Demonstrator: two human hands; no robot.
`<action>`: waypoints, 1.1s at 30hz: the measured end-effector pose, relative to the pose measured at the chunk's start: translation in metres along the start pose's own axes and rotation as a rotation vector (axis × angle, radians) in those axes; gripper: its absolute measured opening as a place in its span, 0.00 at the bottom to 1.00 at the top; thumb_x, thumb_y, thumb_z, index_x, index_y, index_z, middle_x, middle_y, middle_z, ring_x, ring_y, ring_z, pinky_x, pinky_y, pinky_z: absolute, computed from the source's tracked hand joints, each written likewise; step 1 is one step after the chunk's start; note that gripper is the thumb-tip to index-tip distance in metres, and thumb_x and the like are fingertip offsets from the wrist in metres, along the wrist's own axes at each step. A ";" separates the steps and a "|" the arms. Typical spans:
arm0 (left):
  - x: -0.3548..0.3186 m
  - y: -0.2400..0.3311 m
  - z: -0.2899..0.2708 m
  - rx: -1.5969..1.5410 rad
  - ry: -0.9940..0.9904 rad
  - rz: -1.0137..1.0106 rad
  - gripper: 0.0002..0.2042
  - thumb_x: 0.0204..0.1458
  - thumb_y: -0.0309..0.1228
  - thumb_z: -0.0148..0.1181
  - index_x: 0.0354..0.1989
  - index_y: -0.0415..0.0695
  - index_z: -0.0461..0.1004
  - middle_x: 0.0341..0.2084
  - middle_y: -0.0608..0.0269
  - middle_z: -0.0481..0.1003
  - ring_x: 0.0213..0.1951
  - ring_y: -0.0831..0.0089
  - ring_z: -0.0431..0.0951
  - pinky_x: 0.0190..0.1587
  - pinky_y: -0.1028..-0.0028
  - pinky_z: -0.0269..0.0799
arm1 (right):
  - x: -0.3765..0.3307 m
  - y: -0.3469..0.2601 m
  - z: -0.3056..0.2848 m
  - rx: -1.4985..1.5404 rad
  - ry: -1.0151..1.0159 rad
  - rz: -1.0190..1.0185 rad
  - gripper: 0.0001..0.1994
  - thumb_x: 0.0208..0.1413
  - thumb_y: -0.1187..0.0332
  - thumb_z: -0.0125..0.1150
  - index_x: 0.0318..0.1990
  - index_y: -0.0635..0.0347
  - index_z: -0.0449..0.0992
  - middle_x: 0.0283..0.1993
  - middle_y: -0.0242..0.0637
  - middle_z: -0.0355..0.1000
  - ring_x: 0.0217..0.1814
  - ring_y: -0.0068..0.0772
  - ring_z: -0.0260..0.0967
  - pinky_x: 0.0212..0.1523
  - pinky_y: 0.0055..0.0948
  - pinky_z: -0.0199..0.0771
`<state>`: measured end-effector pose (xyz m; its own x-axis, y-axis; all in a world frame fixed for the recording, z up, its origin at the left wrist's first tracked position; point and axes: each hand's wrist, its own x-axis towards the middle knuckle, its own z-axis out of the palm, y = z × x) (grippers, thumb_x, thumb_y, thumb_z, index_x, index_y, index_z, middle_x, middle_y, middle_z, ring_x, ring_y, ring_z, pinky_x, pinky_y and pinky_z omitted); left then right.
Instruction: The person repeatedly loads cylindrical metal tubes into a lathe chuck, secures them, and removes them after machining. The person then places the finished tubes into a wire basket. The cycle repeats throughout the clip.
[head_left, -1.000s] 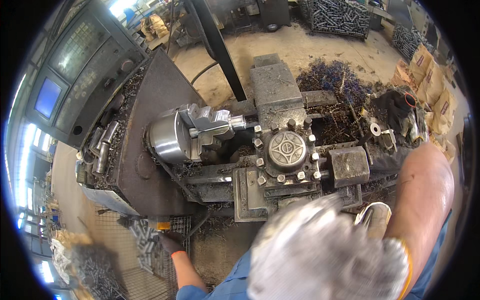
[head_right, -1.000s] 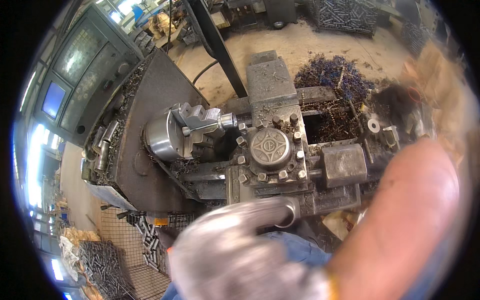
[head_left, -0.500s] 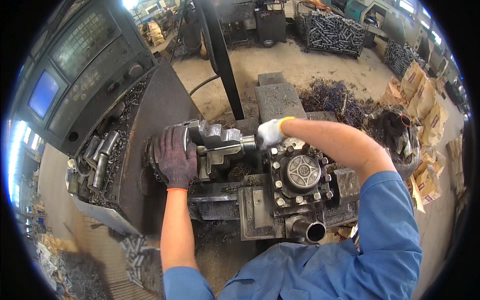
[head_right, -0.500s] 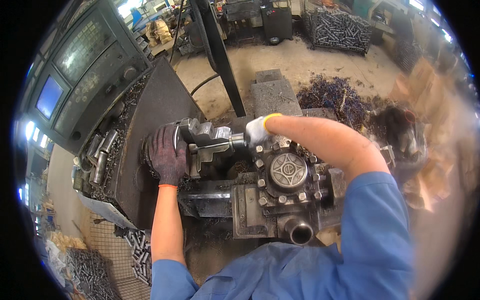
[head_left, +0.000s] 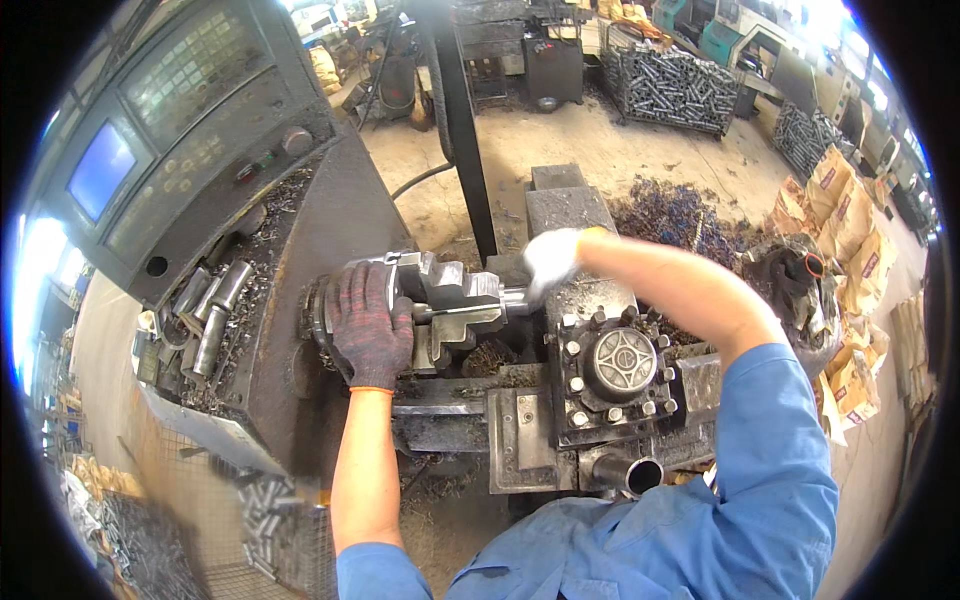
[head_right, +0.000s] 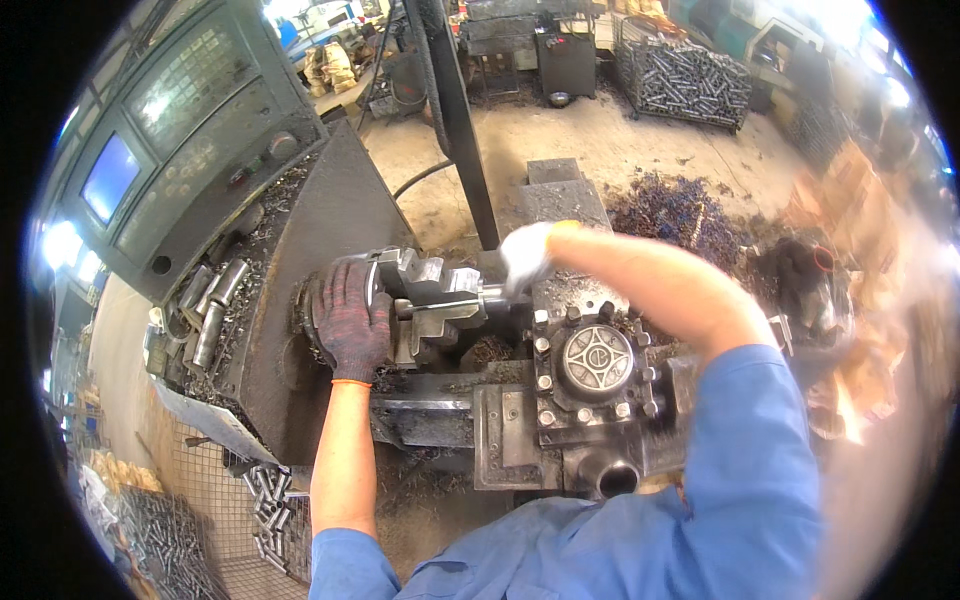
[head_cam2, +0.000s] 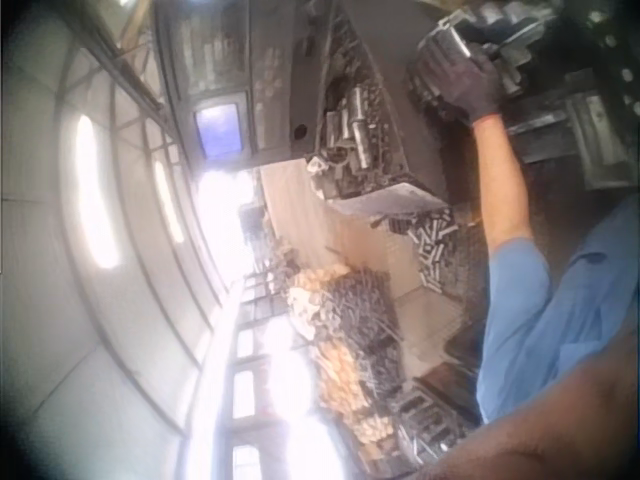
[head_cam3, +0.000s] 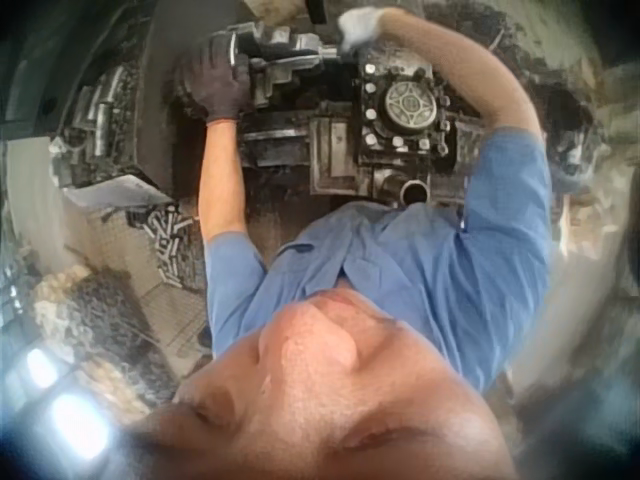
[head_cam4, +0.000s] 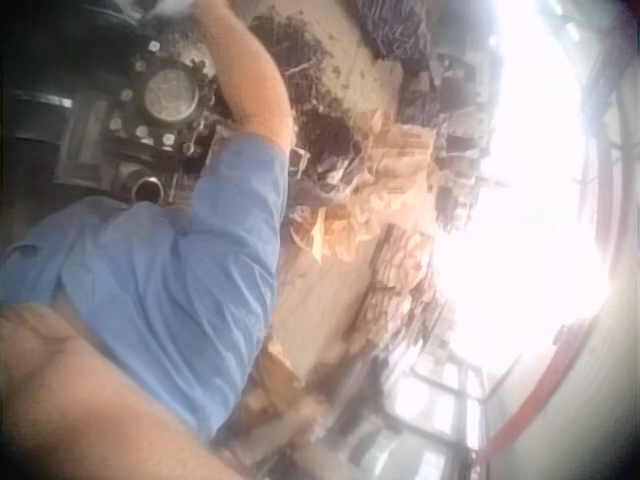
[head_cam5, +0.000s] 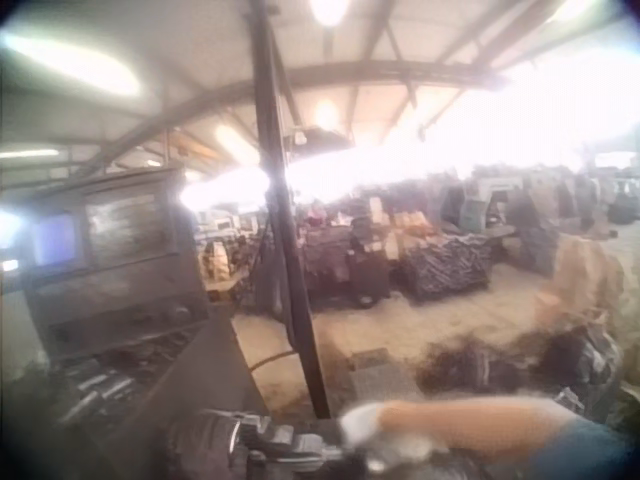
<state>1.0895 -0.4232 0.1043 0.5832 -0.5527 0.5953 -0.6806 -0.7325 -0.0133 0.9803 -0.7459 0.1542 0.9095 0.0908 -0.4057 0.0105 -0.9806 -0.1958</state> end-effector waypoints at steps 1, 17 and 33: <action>0.000 0.000 -0.001 -0.002 0.001 0.004 0.34 0.55 0.45 0.62 0.71 0.45 0.66 0.70 0.54 0.65 0.75 0.54 0.58 0.80 0.47 0.42 | 0.009 -0.017 0.016 0.080 -0.002 -0.090 0.26 0.48 0.46 0.70 0.34 0.68 0.85 0.34 0.52 0.83 0.38 0.53 0.81 0.45 0.46 0.79; -0.002 0.002 -0.007 0.017 0.054 0.021 0.36 0.54 0.46 0.61 0.72 0.45 0.65 0.72 0.51 0.64 0.76 0.52 0.58 0.79 0.46 0.42 | 0.009 0.026 0.039 0.022 -0.044 -0.003 0.34 0.41 0.45 0.75 0.49 0.66 0.82 0.37 0.53 0.83 0.39 0.53 0.83 0.42 0.46 0.80; -0.060 0.072 -0.084 -1.025 0.039 0.078 0.49 0.58 0.51 0.69 0.80 0.41 0.47 0.76 0.43 0.55 0.76 0.49 0.57 0.77 0.51 0.50 | -0.206 -0.191 -0.003 0.194 0.744 0.268 0.39 0.44 0.60 0.69 0.68 0.62 0.68 0.59 0.57 0.76 0.58 0.56 0.79 0.59 0.43 0.81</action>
<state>0.9679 -0.4091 0.1353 0.5188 -0.5577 0.6479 -0.7780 0.0061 0.6282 0.7926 -0.5778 0.2778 0.9096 -0.3490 0.2254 -0.2568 -0.8988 -0.3553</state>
